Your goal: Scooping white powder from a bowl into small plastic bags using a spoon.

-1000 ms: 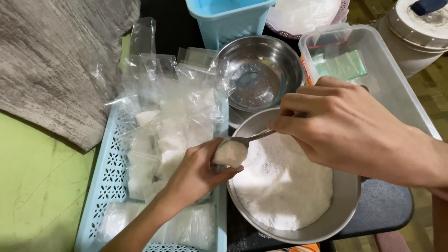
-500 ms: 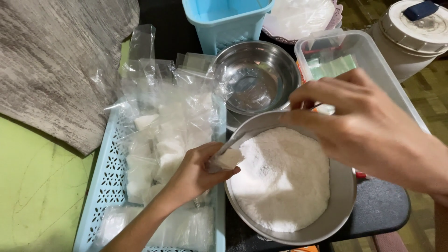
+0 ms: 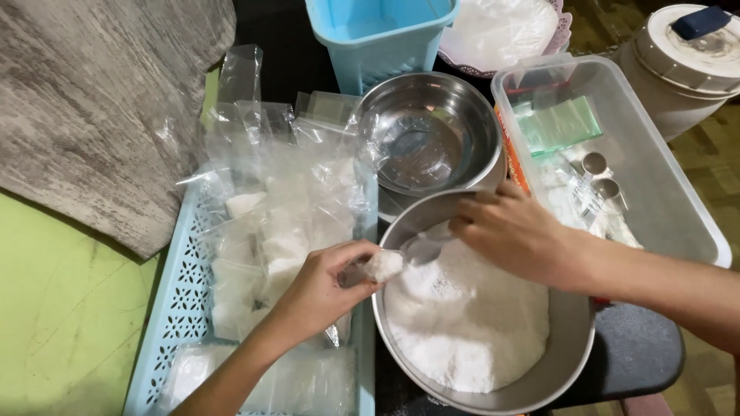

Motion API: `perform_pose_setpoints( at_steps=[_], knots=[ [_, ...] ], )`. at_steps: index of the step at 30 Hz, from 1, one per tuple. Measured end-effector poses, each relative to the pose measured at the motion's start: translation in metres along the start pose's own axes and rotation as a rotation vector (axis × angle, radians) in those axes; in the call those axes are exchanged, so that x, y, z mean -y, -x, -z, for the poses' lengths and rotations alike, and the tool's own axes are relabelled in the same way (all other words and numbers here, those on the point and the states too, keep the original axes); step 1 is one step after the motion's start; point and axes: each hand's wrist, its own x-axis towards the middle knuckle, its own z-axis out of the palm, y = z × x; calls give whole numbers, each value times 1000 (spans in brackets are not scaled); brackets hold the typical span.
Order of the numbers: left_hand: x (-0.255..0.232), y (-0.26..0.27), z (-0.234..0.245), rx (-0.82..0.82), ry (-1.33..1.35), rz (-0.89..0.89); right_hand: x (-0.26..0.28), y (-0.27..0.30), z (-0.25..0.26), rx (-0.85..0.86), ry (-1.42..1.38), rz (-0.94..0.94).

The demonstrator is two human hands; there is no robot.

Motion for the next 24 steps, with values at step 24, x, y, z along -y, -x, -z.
perform_pose_setpoints(
  at_steps=[24],
  knots=[
    [-1, 2, 2, 97, -12, 122, -14, 6, 35, 370, -861, -34]
  ],
)
